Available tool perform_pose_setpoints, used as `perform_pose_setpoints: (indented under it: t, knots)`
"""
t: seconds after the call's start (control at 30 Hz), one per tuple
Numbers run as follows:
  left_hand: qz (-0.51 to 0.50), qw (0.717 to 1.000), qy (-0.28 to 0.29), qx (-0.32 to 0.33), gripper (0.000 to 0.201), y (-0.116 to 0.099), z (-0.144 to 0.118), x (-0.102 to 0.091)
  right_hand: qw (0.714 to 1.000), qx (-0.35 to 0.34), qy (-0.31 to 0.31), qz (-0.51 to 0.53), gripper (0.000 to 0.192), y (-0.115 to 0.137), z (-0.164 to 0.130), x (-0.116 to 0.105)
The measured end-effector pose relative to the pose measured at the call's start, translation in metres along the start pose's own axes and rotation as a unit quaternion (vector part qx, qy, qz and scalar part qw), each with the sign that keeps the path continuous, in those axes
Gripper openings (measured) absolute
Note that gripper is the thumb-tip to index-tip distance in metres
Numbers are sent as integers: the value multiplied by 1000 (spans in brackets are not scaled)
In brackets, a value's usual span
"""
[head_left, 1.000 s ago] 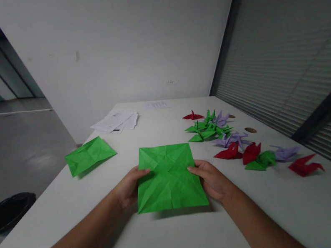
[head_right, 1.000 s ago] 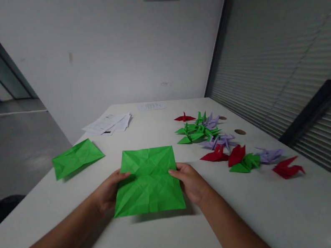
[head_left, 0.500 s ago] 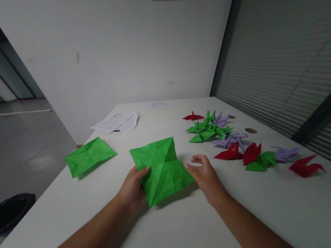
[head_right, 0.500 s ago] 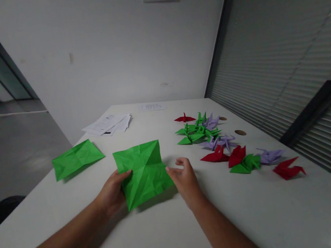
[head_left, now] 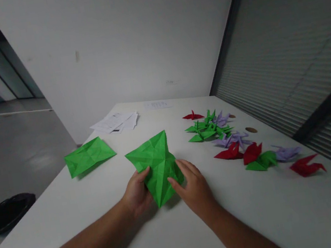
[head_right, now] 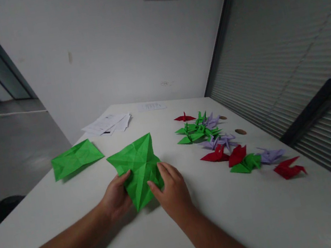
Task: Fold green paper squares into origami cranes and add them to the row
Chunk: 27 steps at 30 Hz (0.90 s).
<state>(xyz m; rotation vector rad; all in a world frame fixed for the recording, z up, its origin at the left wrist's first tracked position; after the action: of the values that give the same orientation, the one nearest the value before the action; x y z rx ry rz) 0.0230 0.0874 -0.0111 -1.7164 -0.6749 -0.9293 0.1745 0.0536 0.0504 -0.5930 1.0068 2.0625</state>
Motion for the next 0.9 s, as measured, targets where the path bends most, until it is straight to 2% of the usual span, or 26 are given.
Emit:
perform_pose_setpoints:
  t: [0.4, 0.63, 0.8, 0.9]
  knots:
    - [6, 1000, 6, -22, 28, 11, -1, 1, 999, 5, 39, 20, 26, 9, 2, 3]
    - [29, 999, 31, -30, 35, 17, -4, 4, 998, 28, 23, 54, 25, -1, 6, -2]
    - [41, 997, 48, -53, 33, 22, -6, 6, 997, 14, 17, 80, 26, 2, 6, -7]
    - [46, 994, 77, -61, 32, 25, -7, 8, 996, 8, 15, 93, 27, 3, 5, -7]
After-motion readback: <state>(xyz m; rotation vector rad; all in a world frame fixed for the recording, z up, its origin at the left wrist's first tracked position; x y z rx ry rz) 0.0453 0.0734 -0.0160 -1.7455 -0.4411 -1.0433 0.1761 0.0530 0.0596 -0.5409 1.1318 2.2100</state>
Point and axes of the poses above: each hand's wrist, its own z-axis towards the middle knuckle, its own x-axis out of the palm, y = z × x, the point moved 10 cm from there along z, towards the middle knuckle, and after that the axes turned 7 degrees about -z, right-handed, at the moved point
